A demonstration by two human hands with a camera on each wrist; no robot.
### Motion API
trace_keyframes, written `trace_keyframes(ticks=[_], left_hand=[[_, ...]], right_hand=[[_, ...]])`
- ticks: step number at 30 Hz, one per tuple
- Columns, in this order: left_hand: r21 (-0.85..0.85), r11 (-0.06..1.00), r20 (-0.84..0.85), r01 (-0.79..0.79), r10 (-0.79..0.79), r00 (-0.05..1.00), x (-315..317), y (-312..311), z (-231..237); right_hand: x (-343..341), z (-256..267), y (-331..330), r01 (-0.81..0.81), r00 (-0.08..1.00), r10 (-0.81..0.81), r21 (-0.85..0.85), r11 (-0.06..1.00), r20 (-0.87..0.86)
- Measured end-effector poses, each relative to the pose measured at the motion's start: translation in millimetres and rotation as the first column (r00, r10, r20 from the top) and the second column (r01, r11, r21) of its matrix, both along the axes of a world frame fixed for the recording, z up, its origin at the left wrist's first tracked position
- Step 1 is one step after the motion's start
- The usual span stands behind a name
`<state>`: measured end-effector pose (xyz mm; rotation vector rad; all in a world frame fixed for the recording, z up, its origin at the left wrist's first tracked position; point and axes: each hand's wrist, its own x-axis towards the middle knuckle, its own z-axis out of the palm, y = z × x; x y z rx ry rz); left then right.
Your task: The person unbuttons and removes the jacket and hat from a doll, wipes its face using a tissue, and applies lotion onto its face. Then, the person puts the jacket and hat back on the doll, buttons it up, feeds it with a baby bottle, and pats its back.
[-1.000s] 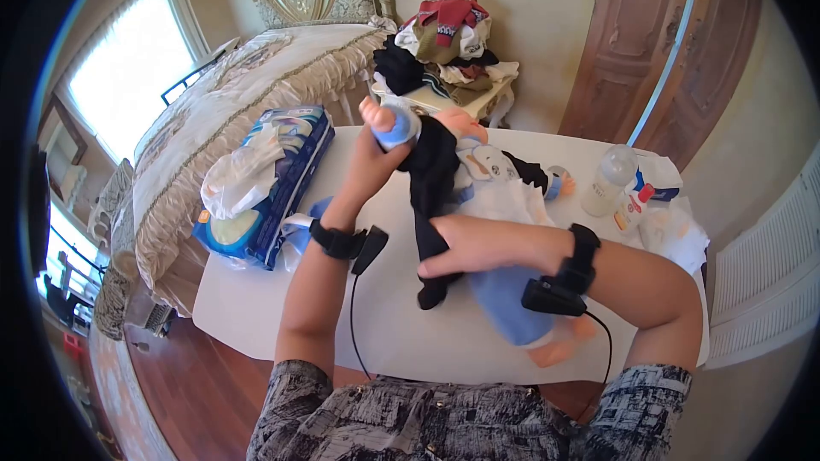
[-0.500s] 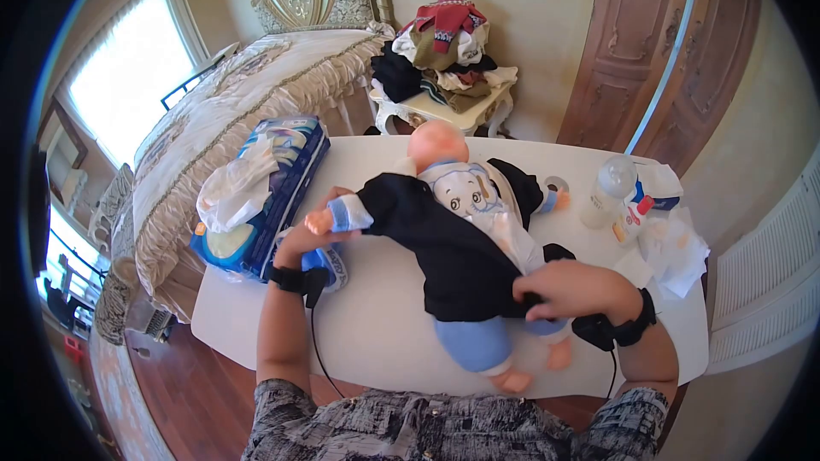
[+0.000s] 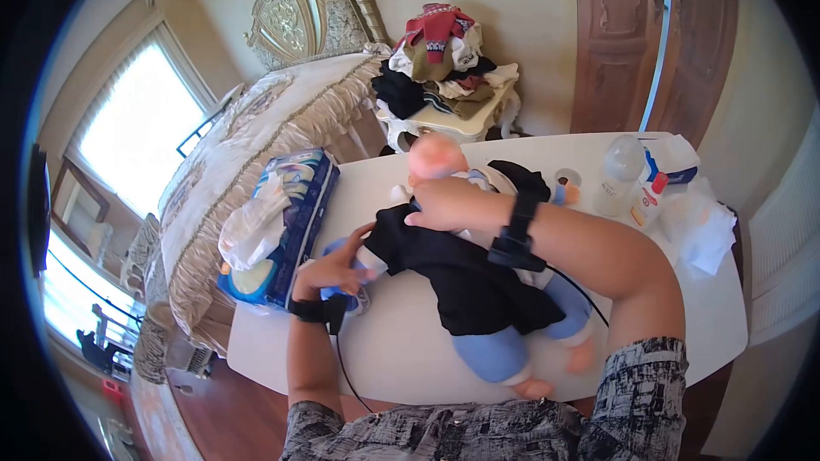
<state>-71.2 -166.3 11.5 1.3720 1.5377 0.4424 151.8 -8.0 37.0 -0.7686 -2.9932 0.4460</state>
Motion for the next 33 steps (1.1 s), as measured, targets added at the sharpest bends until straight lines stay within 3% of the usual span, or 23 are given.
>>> trace_keyframes(ticks=[1,2,4,6,8,9,11,14,17,18,20,22,23,24,26,29,31,33], left_hand=[[-0.059,0.998,-0.101,-0.006,0.0,0.995,13.4,-3.4,12.5],[-0.018,1.0,-0.001,-0.026,0.026,1.0,11.3,-1.6,2.4],[0.106,0.994,-0.038,-0.016,0.02,0.999,14.0,-3.4,5.6],[0.258,0.966,-0.034,0.012,-0.003,0.999,9.9,-4.8,5.6],[0.405,0.91,-0.104,0.086,-0.047,0.993,-1.9,-1.8,-8.4],[0.472,0.873,-0.14,0.124,-0.065,0.988,-4.7,-1.4,-14.4],[0.291,0.954,-0.096,0.071,-0.044,0.994,3.6,-9.1,7.0],[0.172,0.982,-0.072,0.076,-0.064,0.995,-0.5,-10.0,10.9],[0.093,0.988,-0.088,0.123,-0.114,0.99,-3.9,-4.6,1.3],[0.026,0.995,-0.093,0.094,-0.091,0.992,-0.7,-4.4,7.2],[-0.115,0.993,-0.11,0.038,-0.05,0.993,7.2,-5.8,23.2],[0.188,0.972,-0.193,0.137,-0.101,0.976,-23.0,-0.6,-8.2],[0.332,0.923,-0.236,0.192,-0.116,0.965,-34.7,1.8,-18.8],[0.321,0.94,-0.206,0.115,-0.049,0.977,-28.4,-3.1,-0.6],[0.372,0.915,-0.281,0.153,-0.046,0.958,-17.7,4.9,23.1],[0.478,0.844,-0.361,0.244,-0.064,0.93,0.9,37.9,37.8],[0.589,0.755,-0.37,0.288,-0.065,0.927,-4.7,78.7,16.1],[0.612,0.725,-0.491,0.315,0.036,0.87,-5.1,107.3,1.2]], right_hand=[[-9.8,-14.7,7.7,-0.019,0.999,0.019,0.0,1.0,-0.036],[-21.2,-33.5,16.3,-0.04,0.997,0.04,0.002,0.999,-0.07],[-38.6,-52.6,25.3,-0.056,0.977,0.046,-0.044,0.997,-0.208],[-48.7,-50.3,29.8,0.143,0.873,-0.243,-0.255,0.956,-0.423],[-47.7,-39.3,35.8,0.251,0.738,-0.452,-0.417,0.873,-0.501],[-41.9,-38.4,47.5,0.153,0.743,-0.304,-0.291,0.944,-0.596],[-20.7,-44.1,72.5,-0.036,0.698,0.019,-0.009,0.999,-0.716],[19.7,-40.7,64.4,0.269,0.912,-0.206,0.139,0.953,-0.355],[45.4,-23.7,54.3,0.304,0.922,-0.277,0.061,0.951,-0.27],[53.7,-18.2,53.1,0.246,0.917,-0.253,-0.06,0.967,-0.309],[65.8,-6.7,47.4,0.167,0.955,-0.216,-0.234,0.958,-0.205],[77.8,-14.6,48.4,0.055,0.978,-0.12,-0.344,0.937,-0.17],[80.8,-13.6,41.2,0.097,0.973,-0.159,-0.327,0.94,-0.169],[82.6,-8.8,30.3,0.138,0.966,-0.196,-0.307,0.942,-0.166],[88.0,-16.1,21.8,0.153,0.941,-0.237,-0.321,0.935,-0.242],[92.8,-6.7,3.6,0.15,0.96,-0.214,-0.31,0.939,-0.181],[97.6,-12.9,1.9,-0.014,0.944,-0.092,-0.317,0.948,-0.316],[100.5,-22.0,2.3,-0.142,0.877,-0.027,-0.313,0.939,-0.479]])
